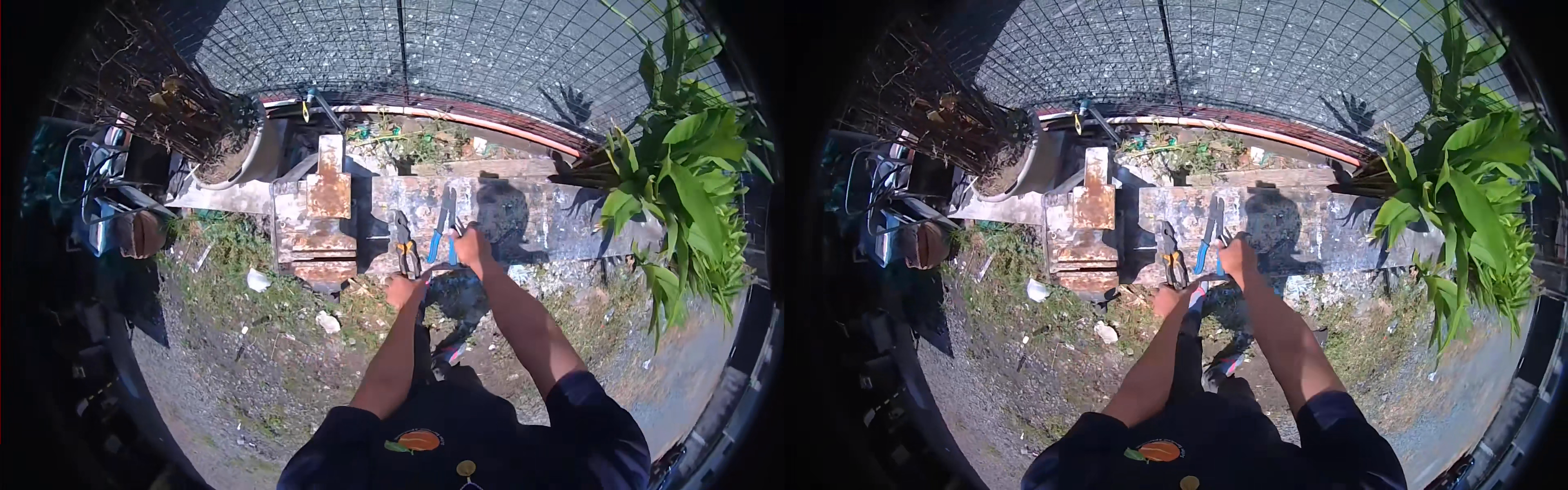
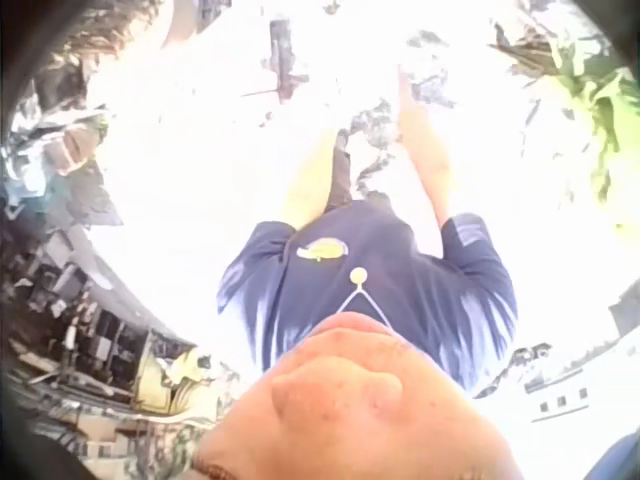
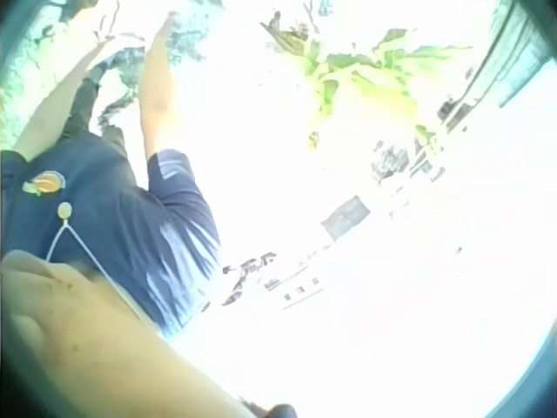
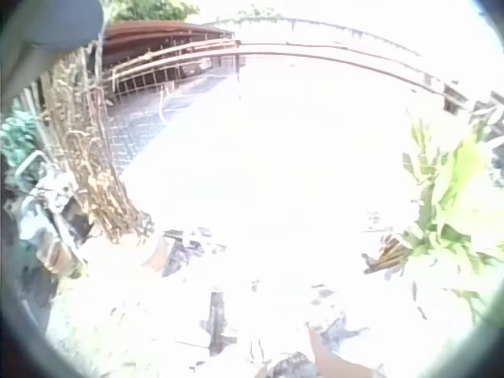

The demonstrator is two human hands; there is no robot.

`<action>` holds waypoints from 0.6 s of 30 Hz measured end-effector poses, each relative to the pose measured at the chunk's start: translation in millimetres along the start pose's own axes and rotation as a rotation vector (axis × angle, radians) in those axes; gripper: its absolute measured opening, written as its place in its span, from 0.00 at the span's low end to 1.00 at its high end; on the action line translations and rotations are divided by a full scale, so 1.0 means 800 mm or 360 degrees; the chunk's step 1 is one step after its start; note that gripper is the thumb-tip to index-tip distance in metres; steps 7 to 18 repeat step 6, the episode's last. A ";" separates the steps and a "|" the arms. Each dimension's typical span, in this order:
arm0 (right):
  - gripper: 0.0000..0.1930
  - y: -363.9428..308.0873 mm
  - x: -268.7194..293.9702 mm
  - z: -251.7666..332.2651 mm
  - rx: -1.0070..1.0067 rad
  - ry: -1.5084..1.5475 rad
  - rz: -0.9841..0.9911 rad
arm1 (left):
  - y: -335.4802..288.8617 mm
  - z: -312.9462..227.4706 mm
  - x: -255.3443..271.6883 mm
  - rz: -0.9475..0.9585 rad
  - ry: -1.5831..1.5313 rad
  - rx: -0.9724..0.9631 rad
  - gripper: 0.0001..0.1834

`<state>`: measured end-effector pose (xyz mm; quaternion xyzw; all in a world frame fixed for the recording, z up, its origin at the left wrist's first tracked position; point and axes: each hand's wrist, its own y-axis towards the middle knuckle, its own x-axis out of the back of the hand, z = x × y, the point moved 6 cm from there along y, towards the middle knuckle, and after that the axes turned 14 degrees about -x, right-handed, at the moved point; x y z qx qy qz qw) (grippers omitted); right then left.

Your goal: Assembling a mechanical part using pliers and a screwdriver on an outdoor workbench.

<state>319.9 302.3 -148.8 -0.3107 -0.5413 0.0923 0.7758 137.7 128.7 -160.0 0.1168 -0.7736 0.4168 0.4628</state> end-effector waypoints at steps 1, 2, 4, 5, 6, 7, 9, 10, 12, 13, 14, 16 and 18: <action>0.22 0.002 -0.009 0.013 -0.0076 -0.0204 0.0006 | -0.005 -0.001 0.011 -0.0131 0.0096 -0.0048 0.38; 0.22 0.004 -0.016 0.020 -0.0058 -0.0224 0.0011 | -0.010 0.002 0.021 -0.0132 0.0082 -0.0024 0.38; 0.22 0.004 -0.028 0.038 -0.0023 -0.0281 -0.0063 | -0.020 0.008 0.030 0.0197 -0.0084 -0.0036 0.37; 0.23 0.006 -0.034 0.042 -0.0004 -0.0306 -0.0109 | -0.025 0.009 0.035 0.0355 -0.0175 -0.0053 0.37; 0.23 0.006 -0.039 0.044 0.0017 -0.0329 -0.0156 | -0.032 0.010 0.040 0.0510 -0.0268 -0.0072 0.37; 0.23 0.006 -0.039 0.044 0.0017 -0.0329 -0.0156 | -0.032 0.010 0.040 0.0510 -0.0268 -0.0072 0.37; 0.23 0.006 -0.039 0.044 0.0017 -0.0329 -0.0156 | -0.032 0.010 0.040 0.0510 -0.0268 -0.0072 0.37; 0.23 0.006 -0.039 0.044 0.0017 -0.0329 -0.0156 | -0.032 0.010 0.040 0.0510 -0.0268 -0.0072 0.37; 0.23 0.006 -0.039 0.044 0.0017 -0.0329 -0.0156 | -0.032 0.010 0.040 0.0510 -0.0268 -0.0072 0.37; 0.23 0.006 -0.039 0.044 0.0017 -0.0329 -0.0156 | -0.032 0.010 0.040 0.0510 -0.0268 -0.0072 0.37; 0.23 0.006 -0.039 0.044 0.0017 -0.0329 -0.0156 | -0.032 0.010 0.040 0.0510 -0.0268 -0.0072 0.37; 0.23 0.006 -0.039 0.044 0.0017 -0.0329 -0.0156 | -0.032 0.010 0.040 0.0510 -0.0268 -0.0072 0.37; 0.23 0.006 -0.039 0.044 0.0017 -0.0329 -0.0156 | -0.032 0.010 0.040 0.0510 -0.0268 -0.0072 0.37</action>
